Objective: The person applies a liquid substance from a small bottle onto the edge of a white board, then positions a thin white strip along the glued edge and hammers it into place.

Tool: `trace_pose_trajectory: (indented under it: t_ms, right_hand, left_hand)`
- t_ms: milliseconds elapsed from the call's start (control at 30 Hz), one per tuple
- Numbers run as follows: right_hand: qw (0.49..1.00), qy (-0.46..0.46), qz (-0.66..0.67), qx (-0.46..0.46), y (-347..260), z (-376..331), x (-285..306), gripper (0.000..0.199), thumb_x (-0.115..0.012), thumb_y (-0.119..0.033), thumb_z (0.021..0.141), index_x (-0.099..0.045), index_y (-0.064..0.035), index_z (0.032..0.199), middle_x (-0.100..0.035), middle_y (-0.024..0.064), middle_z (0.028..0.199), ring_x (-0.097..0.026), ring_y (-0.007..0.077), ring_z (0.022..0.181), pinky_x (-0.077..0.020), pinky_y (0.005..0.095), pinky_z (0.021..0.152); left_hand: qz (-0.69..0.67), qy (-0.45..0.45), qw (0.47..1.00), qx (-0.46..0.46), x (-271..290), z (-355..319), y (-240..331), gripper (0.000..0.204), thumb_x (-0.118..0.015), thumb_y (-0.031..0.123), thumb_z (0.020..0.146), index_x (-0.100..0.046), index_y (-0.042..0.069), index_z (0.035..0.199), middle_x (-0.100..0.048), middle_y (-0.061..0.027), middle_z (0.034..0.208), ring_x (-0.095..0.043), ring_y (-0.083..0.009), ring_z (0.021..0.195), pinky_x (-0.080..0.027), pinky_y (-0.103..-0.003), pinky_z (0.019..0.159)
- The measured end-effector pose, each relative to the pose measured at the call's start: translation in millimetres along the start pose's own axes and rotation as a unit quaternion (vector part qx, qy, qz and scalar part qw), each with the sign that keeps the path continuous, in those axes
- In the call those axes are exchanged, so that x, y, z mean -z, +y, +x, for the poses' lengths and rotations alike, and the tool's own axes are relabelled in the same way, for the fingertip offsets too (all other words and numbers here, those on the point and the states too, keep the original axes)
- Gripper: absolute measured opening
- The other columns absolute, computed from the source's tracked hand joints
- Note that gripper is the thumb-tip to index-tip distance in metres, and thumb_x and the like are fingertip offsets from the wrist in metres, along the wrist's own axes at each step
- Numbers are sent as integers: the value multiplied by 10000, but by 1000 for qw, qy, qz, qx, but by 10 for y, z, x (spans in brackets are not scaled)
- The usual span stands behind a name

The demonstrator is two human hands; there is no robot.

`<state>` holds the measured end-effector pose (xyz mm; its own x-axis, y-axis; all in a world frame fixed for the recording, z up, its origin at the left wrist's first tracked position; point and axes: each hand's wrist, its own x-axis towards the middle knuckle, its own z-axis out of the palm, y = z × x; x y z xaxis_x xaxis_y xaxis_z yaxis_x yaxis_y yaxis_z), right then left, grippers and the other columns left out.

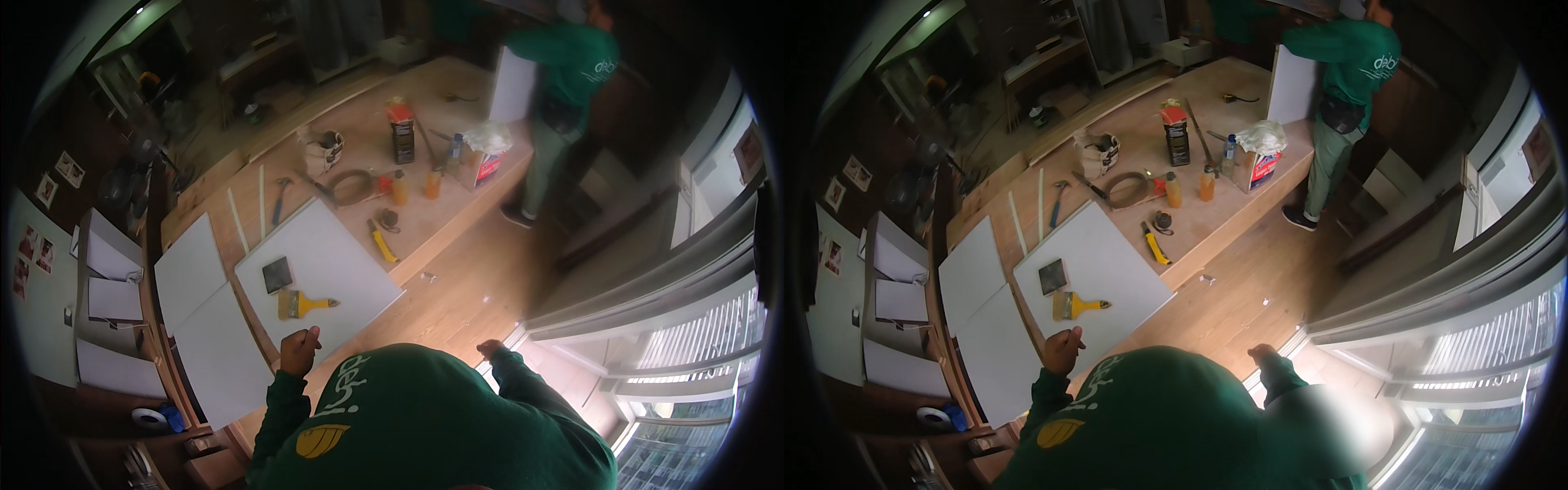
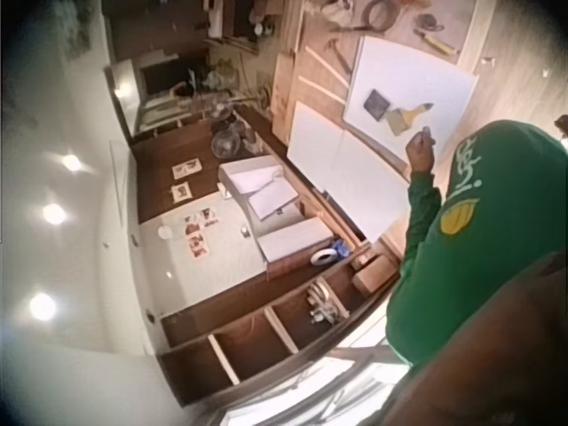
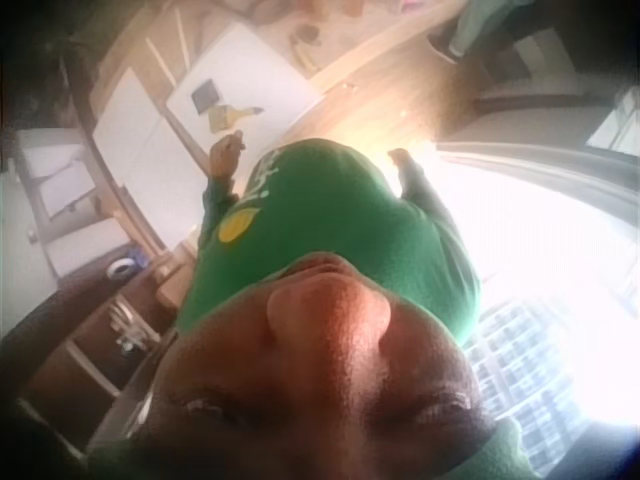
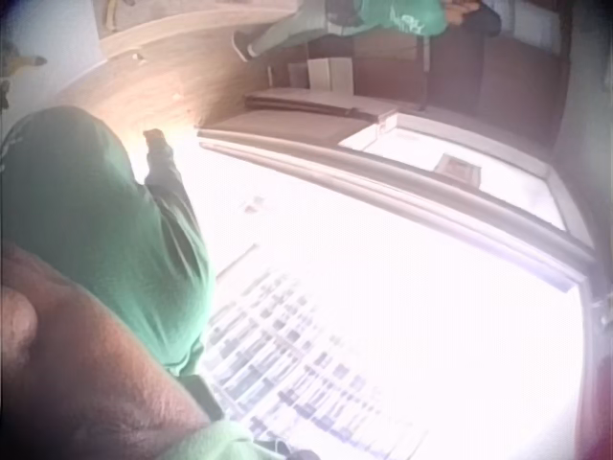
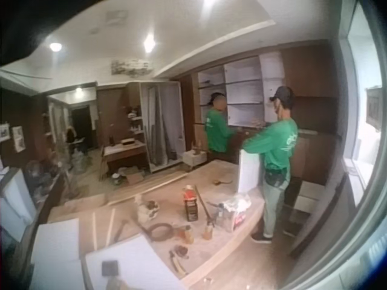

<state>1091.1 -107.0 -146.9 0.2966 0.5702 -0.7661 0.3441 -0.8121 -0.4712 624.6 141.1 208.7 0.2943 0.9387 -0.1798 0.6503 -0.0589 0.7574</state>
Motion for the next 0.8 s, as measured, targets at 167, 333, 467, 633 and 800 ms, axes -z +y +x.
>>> trace_pose_trajectory:
  t_ms: [167, 333, 467, 633, 800]
  right_hand:
    - [985, -10, 81, -149, 569, -262, -143, 362, -625, -376, 940, -682, -23, 995, -713, 136, 853, -687, 271, 734, -541, 432, 661]
    - [935, -27, 221, -277, 1246, -416, -136, 449, -584, -339, 967, -559, -19, 1280, -642, 166, 1251, -668, 323, 1010, -535, 487, 714]
    - [949, -38, 198, -242, 900, -415, -294, 447, -572, -342, 975, -546, -32, 1295, -639, 157, 1229, -653, 321, 1032, -527, 479, 749]
    - [979, -47, 133, -150, 373, -394, -209, 392, -584, -314, 947, -577, -39, 1226, -650, 128, 1120, -658, 301, 948, -521, 442, 699]
    - [970, 0, 205, -130, -259, -579, -77, 303, -611, -262, 880, -633, -50, 1095, -650, 85, 970, -660, 254, 814, -506, 379, 606]
  left_hand:
    - [-2, 38, 997, -66, -75, 54, -238, 529, -528, 407, 993, -614, 5, 660, -606, -145, 602, -608, -279, 578, -474, -394, 605]
    - [-7, 16, 999, -37, -224, 266, -197, 487, -528, 356, 989, -600, 10, 653, -620, -121, 619, -610, -241, 599, -475, -366, 615]
    - [-38, 42, 991, -119, -207, 182, -380, 240, -559, 221, 975, -652, 7, 918, -657, -115, 724, -613, -228, 625, -504, -360, 646]
    - [-54, -2, 990, -134, -106, 346, -662, 262, -588, 97, 953, -612, 40, 1208, -618, -77, 759, -599, -176, 642, -523, -334, 665]
    - [55, -35, 998, -7, 262, 1066, -703, 253, -622, 237, 939, -667, 56, 1110, -667, -159, 784, -657, -269, 687, -521, -389, 666]
